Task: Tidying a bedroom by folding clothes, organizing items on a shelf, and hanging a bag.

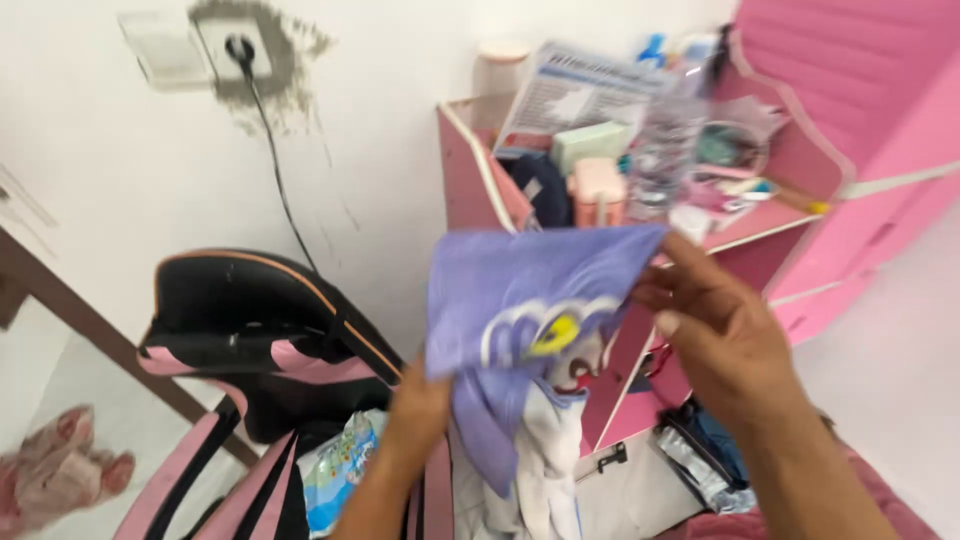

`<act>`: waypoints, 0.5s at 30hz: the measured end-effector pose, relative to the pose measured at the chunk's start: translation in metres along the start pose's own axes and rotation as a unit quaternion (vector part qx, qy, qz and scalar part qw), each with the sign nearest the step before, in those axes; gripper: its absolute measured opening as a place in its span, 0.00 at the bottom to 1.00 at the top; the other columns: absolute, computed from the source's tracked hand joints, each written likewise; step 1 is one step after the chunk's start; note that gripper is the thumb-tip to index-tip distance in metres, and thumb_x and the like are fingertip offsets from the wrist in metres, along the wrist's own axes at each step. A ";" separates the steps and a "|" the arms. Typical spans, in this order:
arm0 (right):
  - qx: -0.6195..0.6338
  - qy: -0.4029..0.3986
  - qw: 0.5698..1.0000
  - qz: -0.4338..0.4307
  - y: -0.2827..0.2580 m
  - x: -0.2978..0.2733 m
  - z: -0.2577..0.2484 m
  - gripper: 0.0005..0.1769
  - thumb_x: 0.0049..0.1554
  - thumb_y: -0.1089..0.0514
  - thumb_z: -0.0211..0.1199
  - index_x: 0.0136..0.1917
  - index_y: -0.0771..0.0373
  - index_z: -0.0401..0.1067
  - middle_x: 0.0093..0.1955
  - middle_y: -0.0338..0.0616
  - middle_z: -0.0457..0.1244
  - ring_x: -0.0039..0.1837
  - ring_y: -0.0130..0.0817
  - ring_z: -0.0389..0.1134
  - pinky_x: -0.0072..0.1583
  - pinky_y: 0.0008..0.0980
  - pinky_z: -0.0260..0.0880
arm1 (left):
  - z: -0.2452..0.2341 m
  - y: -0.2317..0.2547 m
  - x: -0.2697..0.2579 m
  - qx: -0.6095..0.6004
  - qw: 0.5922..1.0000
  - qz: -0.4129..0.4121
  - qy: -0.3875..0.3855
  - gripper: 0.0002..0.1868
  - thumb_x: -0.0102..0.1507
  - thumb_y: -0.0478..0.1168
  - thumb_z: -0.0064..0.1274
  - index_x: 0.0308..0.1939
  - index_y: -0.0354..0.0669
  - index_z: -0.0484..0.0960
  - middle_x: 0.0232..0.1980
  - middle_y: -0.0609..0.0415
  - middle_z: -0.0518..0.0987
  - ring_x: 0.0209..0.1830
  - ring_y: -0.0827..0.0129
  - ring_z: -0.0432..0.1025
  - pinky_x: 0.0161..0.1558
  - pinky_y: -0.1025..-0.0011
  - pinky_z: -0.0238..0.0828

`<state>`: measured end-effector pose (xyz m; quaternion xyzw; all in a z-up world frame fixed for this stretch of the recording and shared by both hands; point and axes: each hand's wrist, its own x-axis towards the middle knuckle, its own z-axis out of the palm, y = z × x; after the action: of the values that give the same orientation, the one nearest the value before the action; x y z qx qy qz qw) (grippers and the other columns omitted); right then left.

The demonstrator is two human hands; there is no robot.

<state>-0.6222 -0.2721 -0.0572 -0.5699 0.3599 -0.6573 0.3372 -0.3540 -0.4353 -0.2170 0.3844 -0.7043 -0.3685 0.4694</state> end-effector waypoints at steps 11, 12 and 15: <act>-0.231 0.027 0.972 0.021 -0.092 -0.081 0.004 0.76 0.41 0.58 0.78 0.85 0.57 0.25 0.76 0.46 0.54 0.70 0.40 0.62 0.68 0.40 0.63 | 0.047 0.309 -0.017 -0.304 0.947 0.047 -0.091 0.24 0.67 0.47 0.49 0.63 0.37 0.72 0.53 0.52 0.79 0.49 0.72 0.74 0.52 0.71 0.72; -0.213 -0.003 0.977 -0.011 -0.100 -0.091 0.007 0.79 0.39 0.57 0.80 0.84 0.57 0.24 0.75 0.48 0.53 0.71 0.40 0.60 0.69 0.40 0.60 | 0.062 0.315 -0.028 -0.255 0.963 0.038 -0.076 0.22 0.68 0.47 0.47 0.60 0.34 0.76 0.49 0.50 0.81 0.47 0.71 0.74 0.51 0.72 0.72; -0.244 -0.022 0.969 -0.031 -0.099 -0.110 -0.018 0.68 0.41 0.55 0.80 0.81 0.60 0.36 0.75 0.48 0.54 0.72 0.38 0.58 0.70 0.40 0.58 | 0.090 0.327 -0.054 -0.210 0.973 0.056 -0.080 0.21 0.65 0.43 0.44 0.57 0.33 0.80 0.45 0.52 0.84 0.44 0.71 0.76 0.48 0.73 0.72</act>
<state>-0.6294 -0.1261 -0.0299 -0.6598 0.4844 -0.5470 0.1754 -0.4889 -0.2315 0.0249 0.2062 -0.6674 -0.5105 0.5014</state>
